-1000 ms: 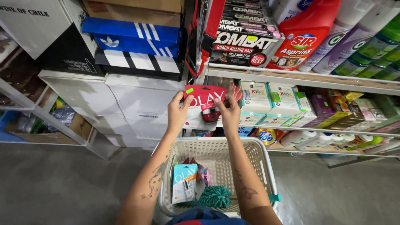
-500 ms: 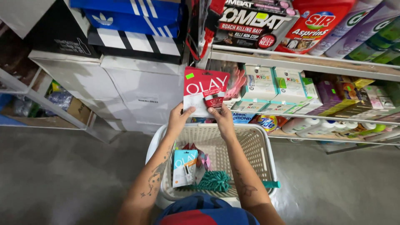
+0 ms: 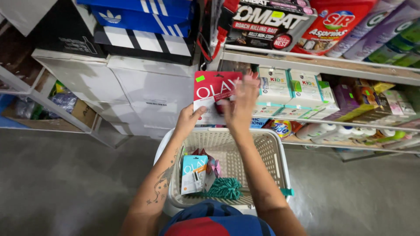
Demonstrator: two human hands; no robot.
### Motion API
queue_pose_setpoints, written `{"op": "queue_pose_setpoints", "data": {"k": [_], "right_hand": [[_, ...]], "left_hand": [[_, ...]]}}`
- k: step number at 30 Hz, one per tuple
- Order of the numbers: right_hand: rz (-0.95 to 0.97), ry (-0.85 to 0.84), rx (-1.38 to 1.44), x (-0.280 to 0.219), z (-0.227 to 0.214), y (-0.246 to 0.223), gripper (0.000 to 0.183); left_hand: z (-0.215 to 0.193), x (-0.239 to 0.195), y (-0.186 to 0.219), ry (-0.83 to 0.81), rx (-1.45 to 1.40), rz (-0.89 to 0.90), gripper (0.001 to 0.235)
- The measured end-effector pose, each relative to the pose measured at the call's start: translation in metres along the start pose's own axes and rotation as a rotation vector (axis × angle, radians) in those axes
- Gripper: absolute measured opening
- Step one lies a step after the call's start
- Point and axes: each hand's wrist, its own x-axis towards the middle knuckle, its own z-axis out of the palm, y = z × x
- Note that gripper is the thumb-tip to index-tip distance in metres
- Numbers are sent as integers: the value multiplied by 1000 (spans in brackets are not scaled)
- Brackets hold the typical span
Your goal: Picking various products from grocery store shelves and placing them into a shopping basket.
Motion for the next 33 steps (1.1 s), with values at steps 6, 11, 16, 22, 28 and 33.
{"op": "queue_pose_setpoints", "data": {"k": [6,11,16,22,28,33], "right_hand": [[-247,-473,214,-69,16,-18,62],[-48,-267,331,-82,7,11,37],[-107,-260,104,-47,10,-4,63],[3,-723,124,-183,50,57,7],[673,-62,799,-67,20,15,49],[871,-190,1069,-90,54,42,28]], "left_hand": [[-11,10,-20,86,-249,34,41],[-19,4,7,67,-2,28,41],[-3,3,0,40,-55,60,37],[-22,-2,28,160,71,112,35],[-14,-15,18,113,-6,83,39],[-6,-21,13,21,-133,25,34]]}}
